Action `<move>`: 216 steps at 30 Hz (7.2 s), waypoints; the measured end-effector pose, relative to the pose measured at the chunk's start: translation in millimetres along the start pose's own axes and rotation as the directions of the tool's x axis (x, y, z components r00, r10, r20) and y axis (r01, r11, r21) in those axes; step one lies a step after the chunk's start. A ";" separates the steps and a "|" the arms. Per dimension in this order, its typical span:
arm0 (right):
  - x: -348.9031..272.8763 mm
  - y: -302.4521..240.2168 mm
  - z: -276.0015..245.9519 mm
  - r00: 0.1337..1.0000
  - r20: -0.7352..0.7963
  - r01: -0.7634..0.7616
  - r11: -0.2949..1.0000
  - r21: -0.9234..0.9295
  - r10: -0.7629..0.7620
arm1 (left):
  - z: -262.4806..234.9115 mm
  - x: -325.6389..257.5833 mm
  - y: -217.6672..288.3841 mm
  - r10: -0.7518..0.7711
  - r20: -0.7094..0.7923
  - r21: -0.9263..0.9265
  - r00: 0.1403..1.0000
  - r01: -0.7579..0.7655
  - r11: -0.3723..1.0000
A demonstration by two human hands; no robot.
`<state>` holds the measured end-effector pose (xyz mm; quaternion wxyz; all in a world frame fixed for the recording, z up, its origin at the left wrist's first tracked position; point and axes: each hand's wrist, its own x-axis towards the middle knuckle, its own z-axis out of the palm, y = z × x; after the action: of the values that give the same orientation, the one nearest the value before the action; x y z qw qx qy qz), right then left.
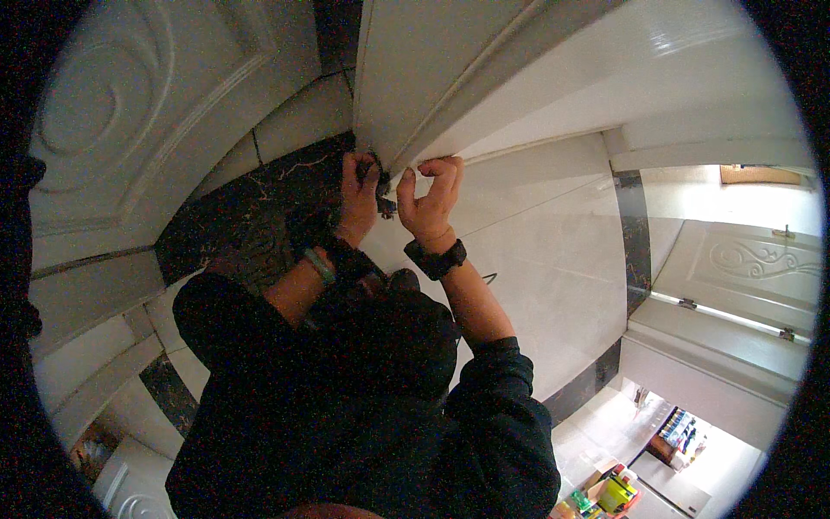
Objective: The person walks from a balcony into a bedroom and then to a hallway, carrying a small blue container. They then use a dark cloth to wipe the surface of a white door, focusing on the handle area and the door frame.
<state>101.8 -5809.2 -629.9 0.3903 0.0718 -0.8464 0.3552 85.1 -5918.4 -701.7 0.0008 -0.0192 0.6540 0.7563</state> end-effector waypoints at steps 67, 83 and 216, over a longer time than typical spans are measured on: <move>5.2 -7.6 -0.9 1.000 0.004 -0.027 1.000 -0.013 0.027 | -27.9 27.0 -19.8 -0.258 0.219 -0.160 0.941 0.295 0.942; 2.7 -8.8 0.5 0.999 -0.033 -0.034 0.999 0.013 0.034 | -28.6 29.0 2.5 -0.195 0.205 -0.089 0.959 0.217 0.972; 317.5 9.4 276.5 0.892 0.145 -0.439 0.746 0.501 0.427 | -193.9 44.7 197.3 0.159 -0.473 0.013 0.867 -0.173 0.985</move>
<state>-288.0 -5934.7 -531.5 0.2539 -0.0195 -0.7153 0.6508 40.7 -6139.8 -535.9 -0.2236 -0.1464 0.6222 0.7358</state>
